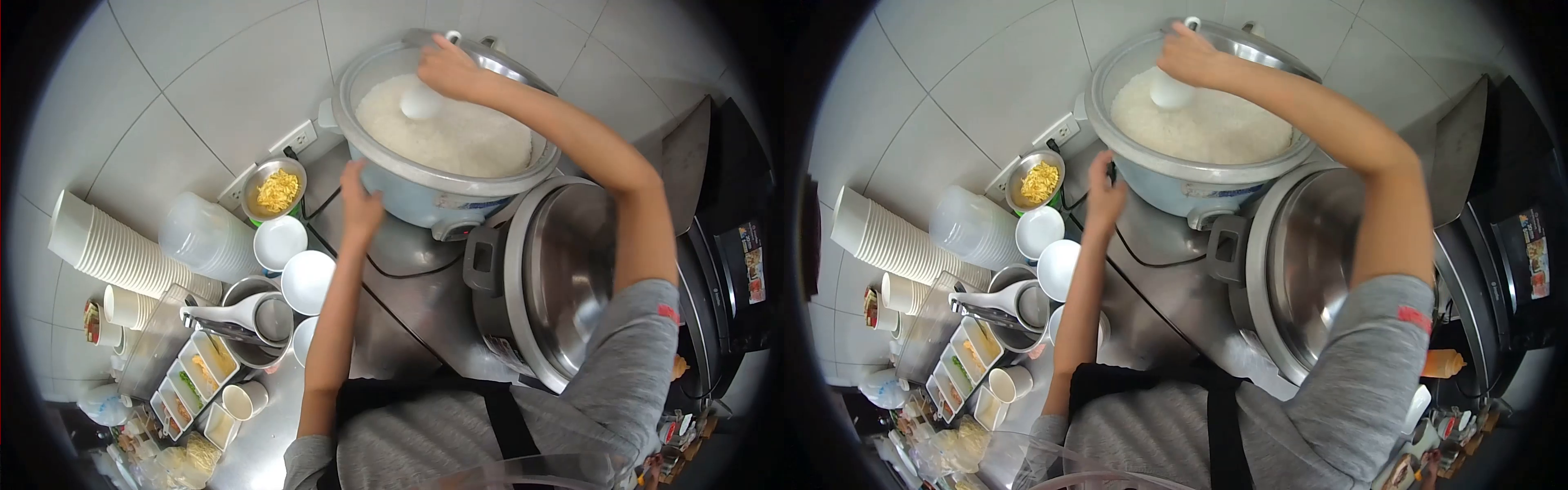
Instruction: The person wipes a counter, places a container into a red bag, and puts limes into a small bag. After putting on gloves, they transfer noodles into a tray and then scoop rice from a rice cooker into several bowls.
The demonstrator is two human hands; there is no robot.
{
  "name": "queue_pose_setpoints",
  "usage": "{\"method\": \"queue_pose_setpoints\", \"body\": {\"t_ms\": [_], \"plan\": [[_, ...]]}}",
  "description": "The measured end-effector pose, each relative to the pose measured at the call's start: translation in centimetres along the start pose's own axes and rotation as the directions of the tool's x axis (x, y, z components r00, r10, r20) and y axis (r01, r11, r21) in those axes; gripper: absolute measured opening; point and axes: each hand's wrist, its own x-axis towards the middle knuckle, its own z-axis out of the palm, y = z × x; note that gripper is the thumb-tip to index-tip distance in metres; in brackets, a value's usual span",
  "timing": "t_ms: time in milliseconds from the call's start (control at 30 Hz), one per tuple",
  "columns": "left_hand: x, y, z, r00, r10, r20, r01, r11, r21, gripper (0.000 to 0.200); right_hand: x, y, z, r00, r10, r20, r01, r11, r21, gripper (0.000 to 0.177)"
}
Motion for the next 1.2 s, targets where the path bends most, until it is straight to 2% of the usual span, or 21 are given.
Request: {"method": "queue_pose_setpoints", "body": {"t_ms": [33, 67, 133, 167, 233, 267, 333, 367, 500, 600, 700, 800, 867, 933, 1033, 1133, 1200], "plan": [[1.4, 1.4, -1.5, 0.967, -0.253, -0.01, 0.242, 0.935, -0.261, 0.055, 2.1, 0.4, 1.4, 0.994, 0.072, -0.085, -0.075, 0.997, -0.03, 0.011], [2.9, 2.9, -2.7, 0.905, -0.421, -0.061, 0.357, 0.828, -0.432, 0.041, 3.9, 0.7, 3.0, 0.975, 0.138, -0.173, -0.149, 0.987, -0.053, 0.012], [7.1, 2.2, -4.1, 0.83, -0.557, -0.013, 0.451, 0.685, -0.572, 0.037, 6.9, 0.9, 6.3, 0.964, 0.187, -0.191, -0.214, 0.967, -0.135, 0.011], [9.4, 1.8, -4.3, 0.807, -0.59, 0.027, 0.501, 0.659, -0.56, 0.039, 8.4, 0.7, 7.8, 0.955, 0.213, -0.204, -0.25, 0.952, -0.175, 0.011], [13.2, 0.3, -3.8, 0.746, -0.656, 0.119, 0.607, 0.595, -0.527, 0.043, 10.5, -0.9, 10.0, 0.943, 0.324, -0.077, -0.331, 0.938, -0.103, 0.011], [14.5, -0.8, -3.3, 0.785, -0.617, 0.049, 0.574, 0.696, -0.431, 0.045, 11.0, -1.2, 10.2, 0.927, 0.375, -0.004, -0.374, 0.924, -0.075, 0.011], [15.8, -3.0, -2.2, 0.848, -0.526, -0.063, 0.504, 0.838, -0.21, 0.051, 10.8, -1.9, 8.9, 0.973, 0.229, -0.021, -0.23, 0.973, -0.037, 0.011], [16.4, -3.8, -2.1, 0.854, -0.516, -0.066, 0.502, 0.85, -0.161, 0.054, 10.3, -2.3, 8.1, 0.988, 0.151, -0.029, -0.152, 0.988, -0.014, 0.011], [16.2, -3.0, -2.0, 0.833, -0.551, -0.052, 0.529, 0.82, -0.221, 0.053, 4.9, -2.6, 4.0, 0.997, 0.033, -0.063, -0.028, 0.996, 0.08, 0.01], [17.8, -7.7, -0.7, 0.856, -0.487, -0.175, 0.446, 0.866, -0.228, 0.043, 0.1, -3.8, 2.1, 0.99, -0.087, -0.114, 0.094, 0.994, 0.062, 0.009], [15.0, -0.5, -2.7, 0.82, -0.57, 0.047, 0.565, 0.796, -0.216, 0.052, -1.2, -2.2, 1.6, 0.962, -0.222, -0.16, 0.259, 0.927, 0.271, 0.007], [14.9, -0.1, -2.9, 0.818, -0.575, 0.025, 0.57, 0.804, -0.167, 0.052, 3.9, 0.0, 2.6, 0.994, -0.066, -0.088, 0.072, 0.996, 0.058, 0.007], [16.6, -4.8, -2.0, 0.849, -0.527, -0.025, 0.518, 0.842, -0.153, 0.051, 8.3, 0.5, 6.9, 0.969, 0.079, -0.233, -0.1, 0.992, -0.078, 0.01], [17.8, -6.7, -2.1, 0.854, -0.518, -0.043, 0.511, 0.852, -0.113, 0.049, 11.5, -0.6, 10.4, 0.968, 0.181, -0.172, -0.195, 0.978, -0.069, 0.011], [17.5, -5.7, -2.6, 0.824, -0.564, -0.054, 0.56, 0.825, -0.071, 0.054, 11.7, -2.5, 8.2, 0.983, -0.091, -0.163, 0.093, 0.996, 0.007, 0.011], [15.6, -1.7, -3.0, 0.808, -0.589, -0.012, 0.58, 0.799, -0.16, 0.058, 8.1, -3.0, 4.4, 0.938, -0.184, -0.293, 0.19, 0.982, -0.007, 0.009], [15.5, -1.5, -3.4, 0.808, -0.587, 0.047, 0.586, 0.795, -0.153, 0.058, 4.6, -4.4, 1.0, 0.944, -0.241, -0.227, 0.262, 0.962, 0.07, 0.007]]}}
